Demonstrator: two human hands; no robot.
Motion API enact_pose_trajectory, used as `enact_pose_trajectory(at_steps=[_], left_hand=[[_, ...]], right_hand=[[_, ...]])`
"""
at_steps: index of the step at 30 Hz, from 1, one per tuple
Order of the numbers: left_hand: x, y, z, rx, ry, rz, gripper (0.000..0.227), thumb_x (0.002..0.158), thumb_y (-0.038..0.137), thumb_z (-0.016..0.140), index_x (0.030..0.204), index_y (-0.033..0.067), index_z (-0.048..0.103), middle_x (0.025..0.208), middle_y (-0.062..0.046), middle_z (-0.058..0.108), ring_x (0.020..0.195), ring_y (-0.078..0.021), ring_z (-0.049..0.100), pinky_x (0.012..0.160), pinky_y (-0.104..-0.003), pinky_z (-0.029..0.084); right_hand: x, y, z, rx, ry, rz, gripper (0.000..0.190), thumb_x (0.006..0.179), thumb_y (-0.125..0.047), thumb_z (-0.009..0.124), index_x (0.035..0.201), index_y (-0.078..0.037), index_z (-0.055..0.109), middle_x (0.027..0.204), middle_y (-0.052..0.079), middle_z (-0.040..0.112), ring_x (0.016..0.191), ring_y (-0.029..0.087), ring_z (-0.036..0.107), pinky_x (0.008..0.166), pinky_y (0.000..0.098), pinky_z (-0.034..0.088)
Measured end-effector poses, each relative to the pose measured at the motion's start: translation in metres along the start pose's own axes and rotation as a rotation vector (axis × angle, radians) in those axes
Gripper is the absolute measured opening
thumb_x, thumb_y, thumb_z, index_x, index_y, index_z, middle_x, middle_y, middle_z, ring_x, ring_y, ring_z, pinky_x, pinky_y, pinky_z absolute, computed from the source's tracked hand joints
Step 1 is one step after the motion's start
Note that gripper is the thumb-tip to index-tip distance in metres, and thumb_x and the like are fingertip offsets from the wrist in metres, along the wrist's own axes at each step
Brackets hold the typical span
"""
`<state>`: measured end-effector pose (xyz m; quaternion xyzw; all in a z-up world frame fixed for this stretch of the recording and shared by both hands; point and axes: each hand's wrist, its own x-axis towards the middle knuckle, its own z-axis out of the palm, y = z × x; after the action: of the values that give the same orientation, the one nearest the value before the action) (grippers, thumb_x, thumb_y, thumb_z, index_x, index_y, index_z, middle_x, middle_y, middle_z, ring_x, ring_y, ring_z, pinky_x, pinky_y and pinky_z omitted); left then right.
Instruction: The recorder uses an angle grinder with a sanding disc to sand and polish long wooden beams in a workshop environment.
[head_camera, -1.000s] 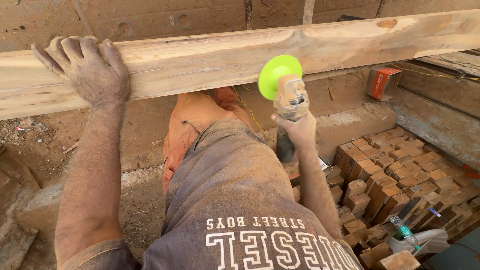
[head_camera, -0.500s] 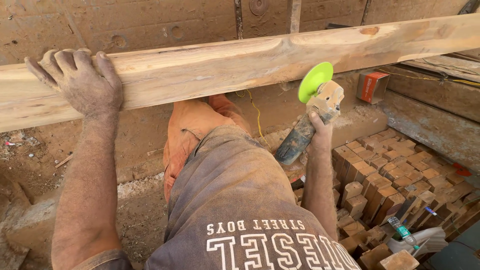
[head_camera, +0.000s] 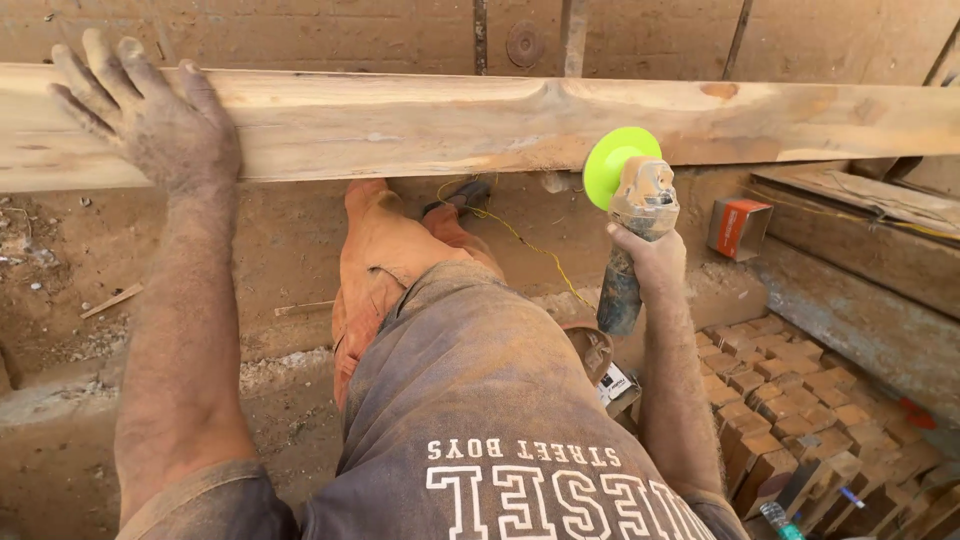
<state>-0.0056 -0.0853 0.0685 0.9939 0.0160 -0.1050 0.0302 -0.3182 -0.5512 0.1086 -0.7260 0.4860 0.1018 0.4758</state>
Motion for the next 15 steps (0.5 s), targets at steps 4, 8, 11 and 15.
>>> enact_pose_trajectory(at_steps=[4,8,11,15], left_hand=[[-0.005,0.002,-0.010,-0.133,0.077,0.017,0.065,0.116,0.046,0.038,0.156,-0.0058,0.031,0.160,-0.031,0.026,0.151,-0.0501,0.013,0.123,-0.065,0.002],[-0.002,-0.005,0.003,-0.178,0.109,0.042,0.060,0.118,0.042,0.040,0.156,-0.0046,0.036,0.159,-0.034,0.029,0.148,-0.0561,0.015,0.121,-0.069,0.004],[-0.005,0.006,-0.021,-0.143,0.002,-0.002,0.059,0.117,0.046,0.040,0.155,0.0011,0.041,0.159,-0.030,0.033,0.149,-0.0559,0.017,0.123,-0.068,0.006],[0.001,-0.001,-0.001,-0.139,-0.036,-0.053,0.058,0.118,0.048,0.040,0.148,-0.0006,0.047,0.153,-0.029,0.040,0.151,-0.0530,0.023,0.126,-0.069,0.008]], right_hand=[[-0.003,-0.034,0.035,-0.022,-0.138,0.003,0.038,0.080,-0.024,0.085,0.111,-0.004,0.075,0.100,0.005,0.076,0.086,0.013,0.070,0.078,0.0303,0.057],[-0.013,-0.081,0.074,-0.251,-0.258,-0.120,0.043,0.074,-0.025,0.090,0.108,-0.003,0.075,0.097,0.005,0.078,0.086,0.012,0.072,0.079,0.0294,0.057],[-0.010,-0.080,0.072,-0.240,-0.249,-0.084,0.042,0.074,-0.025,0.090,0.107,-0.004,0.074,0.097,0.005,0.078,0.085,0.011,0.073,0.078,0.0288,0.057],[0.005,-0.048,0.041,0.073,-0.232,-0.049,0.039,0.079,-0.021,0.084,0.112,-0.004,0.074,0.103,0.003,0.076,0.088,0.011,0.071,0.080,0.0281,0.057]])
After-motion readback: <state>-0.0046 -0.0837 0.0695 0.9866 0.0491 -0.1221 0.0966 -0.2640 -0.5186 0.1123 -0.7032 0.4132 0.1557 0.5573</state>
